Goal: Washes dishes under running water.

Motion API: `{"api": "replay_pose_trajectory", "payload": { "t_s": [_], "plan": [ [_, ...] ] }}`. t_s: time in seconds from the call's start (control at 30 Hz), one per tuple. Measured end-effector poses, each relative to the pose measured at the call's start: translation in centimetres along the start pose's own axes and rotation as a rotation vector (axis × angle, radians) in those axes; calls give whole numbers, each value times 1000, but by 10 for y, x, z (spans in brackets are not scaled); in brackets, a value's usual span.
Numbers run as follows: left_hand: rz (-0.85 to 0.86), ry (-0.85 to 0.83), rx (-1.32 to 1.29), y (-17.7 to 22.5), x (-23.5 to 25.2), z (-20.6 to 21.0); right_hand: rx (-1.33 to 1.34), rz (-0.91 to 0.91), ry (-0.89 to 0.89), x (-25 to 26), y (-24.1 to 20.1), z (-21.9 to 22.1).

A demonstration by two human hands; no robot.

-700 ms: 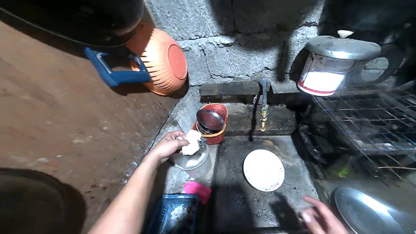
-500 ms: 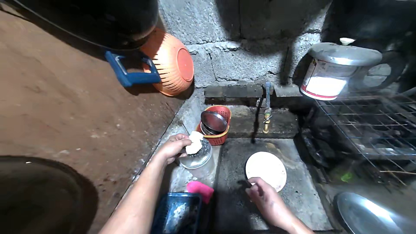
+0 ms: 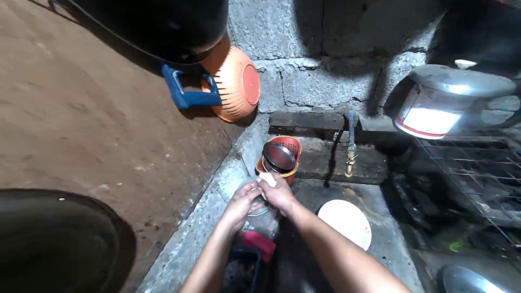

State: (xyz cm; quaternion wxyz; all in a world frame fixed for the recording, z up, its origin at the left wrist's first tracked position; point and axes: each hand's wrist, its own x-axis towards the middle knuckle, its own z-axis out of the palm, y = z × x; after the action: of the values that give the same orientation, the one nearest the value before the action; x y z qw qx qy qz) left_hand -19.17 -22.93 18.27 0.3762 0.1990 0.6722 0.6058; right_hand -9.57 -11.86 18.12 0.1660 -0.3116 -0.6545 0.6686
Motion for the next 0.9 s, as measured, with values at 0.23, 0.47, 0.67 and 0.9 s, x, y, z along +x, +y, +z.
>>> {"api": "replay_pose_trajectory", "payload": {
  "t_s": [0.23, 0.47, 0.67, 0.9],
  "plan": [
    [117, -118, 387, -18, 13, -30, -61, 159, -240, 14, -22, -18],
    [227, -92, 947, -8, 33, -28, -442, -110, -378, 16, -24, -37],
    [232, 79, 1186, -16, 46, -24, -180, 18, -201, -10, -14, -71],
    [295, 239, 1250, -30, 38, -15, 304, 261, 31, -49, 52, -155]
  ]
}}
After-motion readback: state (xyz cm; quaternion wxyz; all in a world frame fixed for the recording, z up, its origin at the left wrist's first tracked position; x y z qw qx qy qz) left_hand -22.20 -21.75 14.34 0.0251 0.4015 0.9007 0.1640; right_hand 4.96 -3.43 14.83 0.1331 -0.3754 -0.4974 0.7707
